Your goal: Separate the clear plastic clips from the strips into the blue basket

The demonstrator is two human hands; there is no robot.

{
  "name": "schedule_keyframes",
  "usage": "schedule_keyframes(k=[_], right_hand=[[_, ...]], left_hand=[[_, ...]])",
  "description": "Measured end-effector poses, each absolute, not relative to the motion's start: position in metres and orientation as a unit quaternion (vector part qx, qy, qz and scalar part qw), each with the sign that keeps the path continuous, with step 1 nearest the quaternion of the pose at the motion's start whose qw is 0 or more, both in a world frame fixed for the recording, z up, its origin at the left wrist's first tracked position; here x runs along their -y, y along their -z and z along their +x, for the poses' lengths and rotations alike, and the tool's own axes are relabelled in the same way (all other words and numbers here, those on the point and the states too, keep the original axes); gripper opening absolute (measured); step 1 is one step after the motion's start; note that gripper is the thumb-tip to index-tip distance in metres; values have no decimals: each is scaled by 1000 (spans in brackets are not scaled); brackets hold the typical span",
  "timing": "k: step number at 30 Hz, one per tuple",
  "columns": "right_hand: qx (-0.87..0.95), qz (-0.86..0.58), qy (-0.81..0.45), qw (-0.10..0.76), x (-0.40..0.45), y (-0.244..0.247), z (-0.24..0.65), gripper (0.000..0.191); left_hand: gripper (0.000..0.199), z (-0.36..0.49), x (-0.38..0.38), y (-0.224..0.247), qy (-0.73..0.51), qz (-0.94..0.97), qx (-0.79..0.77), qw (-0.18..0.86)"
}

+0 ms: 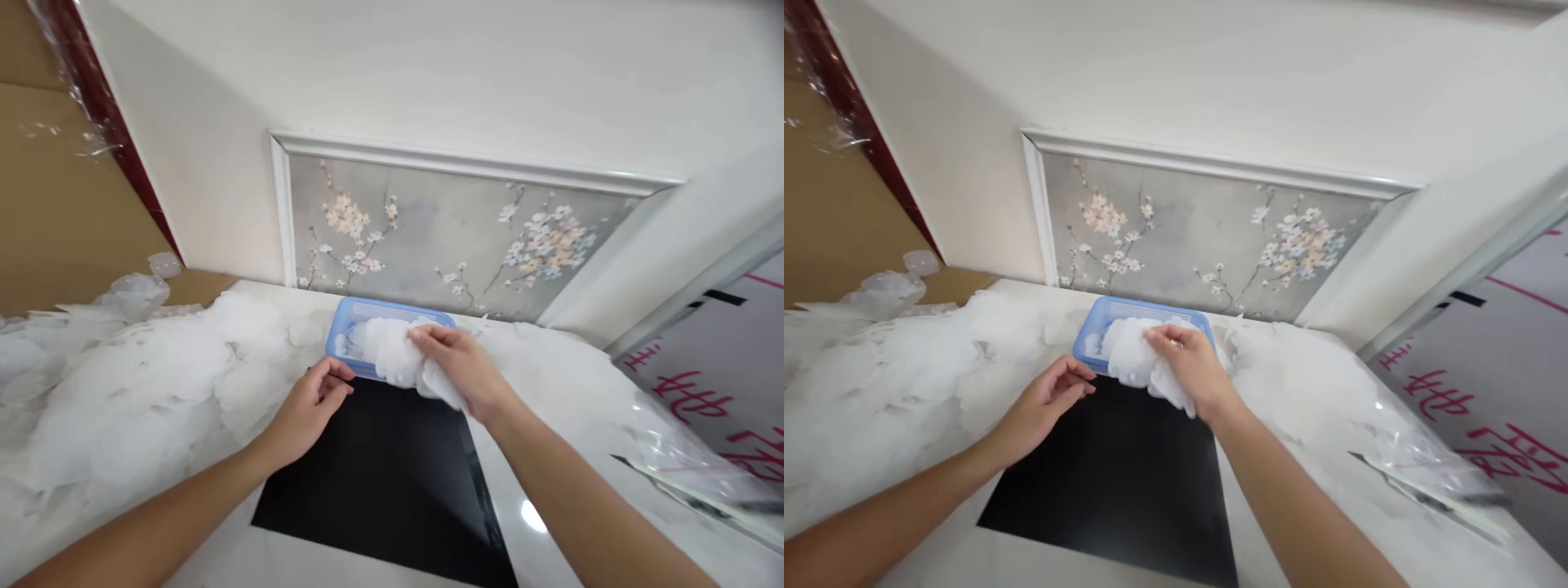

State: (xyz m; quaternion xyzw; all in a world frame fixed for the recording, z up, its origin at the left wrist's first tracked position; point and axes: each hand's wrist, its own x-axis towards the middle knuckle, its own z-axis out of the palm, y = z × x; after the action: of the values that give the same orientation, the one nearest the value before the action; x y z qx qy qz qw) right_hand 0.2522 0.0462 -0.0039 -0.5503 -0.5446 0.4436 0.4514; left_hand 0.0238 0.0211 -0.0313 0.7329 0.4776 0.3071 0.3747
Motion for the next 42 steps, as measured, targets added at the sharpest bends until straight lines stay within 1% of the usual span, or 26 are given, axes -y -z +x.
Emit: schedule_keyframes(k=[1,4,6,8,11,12,14,15,16,18,19,20,21,23,25,27,28,29,31,35,38,40,42], right_hand=[[575,-585,-389,419,-62,-2,251,40],[620,-631,-297,360,-104,-12,245,24],[641,-643,-235,347,-120,-14,237,14],[662,-642,-172,347,-124,-15,224,8],[715,-597,-136,338,-110,-12,190,20],[741,-569,-143,326,-101,-8,174,21],[792,-509,-174,291,-79,3,139,17],[809,-486,-190,271,-68,10,120,22],[824,-468,-205,246,-57,17,102,39],[840,-465,-228,163,-39,30,71,76],[842,-467,-234,138,-33,34,58,89],[842,-465,-241,125,-28,38,47,96],[840,-466,-248,124,-25,40,38,98],[832,-465,-267,142,-22,43,28,91],[822,-457,-288,183,-21,46,23,74],[811,-434,-309,243,-22,50,25,54],[806,-420,-316,272,-23,52,27,48],[802,-409,-321,294,-23,52,32,46],[795,-402,-330,312,-22,53,47,49],[784,-418,-334,315,-14,47,103,57],[769,-466,-334,283,-1,44,151,58],[754,-505,-346,241,8,45,179,72],[732,-517,-374,237,18,50,202,87]], left_hand=[[17,19,-26,28,-294,751,-491,329],[21,1,-37,15,-243,788,-505,255],[26,-15,-43,5,-187,806,-521,207],[29,-35,-50,-4,-127,806,-553,166],[33,-67,-63,-15,-50,778,-615,119],[34,-76,-67,-18,-30,766,-633,107],[37,-91,-73,-21,0,746,-660,91],[39,-96,-76,-22,11,739,-668,87],[40,-99,-78,-22,19,734,-674,86],[42,-100,-79,-19,31,729,-678,86],[43,-99,-80,-15,34,729,-678,87],[44,-97,-80,-11,35,730,-677,87],[46,-94,-81,-7,35,731,-676,85],[47,-89,-83,3,28,734,-674,78],[45,-86,-85,12,17,736,-673,71],[42,-85,-88,19,5,734,-675,71],[41,-85,-89,21,-1,732,-677,72],[40,-85,-90,23,-8,731,-679,75],[34,-85,-90,23,-20,732,-677,80],[17,-74,-84,10,-30,752,-648,120],[15,-55,-70,-1,-21,783,-596,174],[15,-40,-57,-5,-7,811,-545,213],[19,-26,-43,-5,6,831,-506,231]])
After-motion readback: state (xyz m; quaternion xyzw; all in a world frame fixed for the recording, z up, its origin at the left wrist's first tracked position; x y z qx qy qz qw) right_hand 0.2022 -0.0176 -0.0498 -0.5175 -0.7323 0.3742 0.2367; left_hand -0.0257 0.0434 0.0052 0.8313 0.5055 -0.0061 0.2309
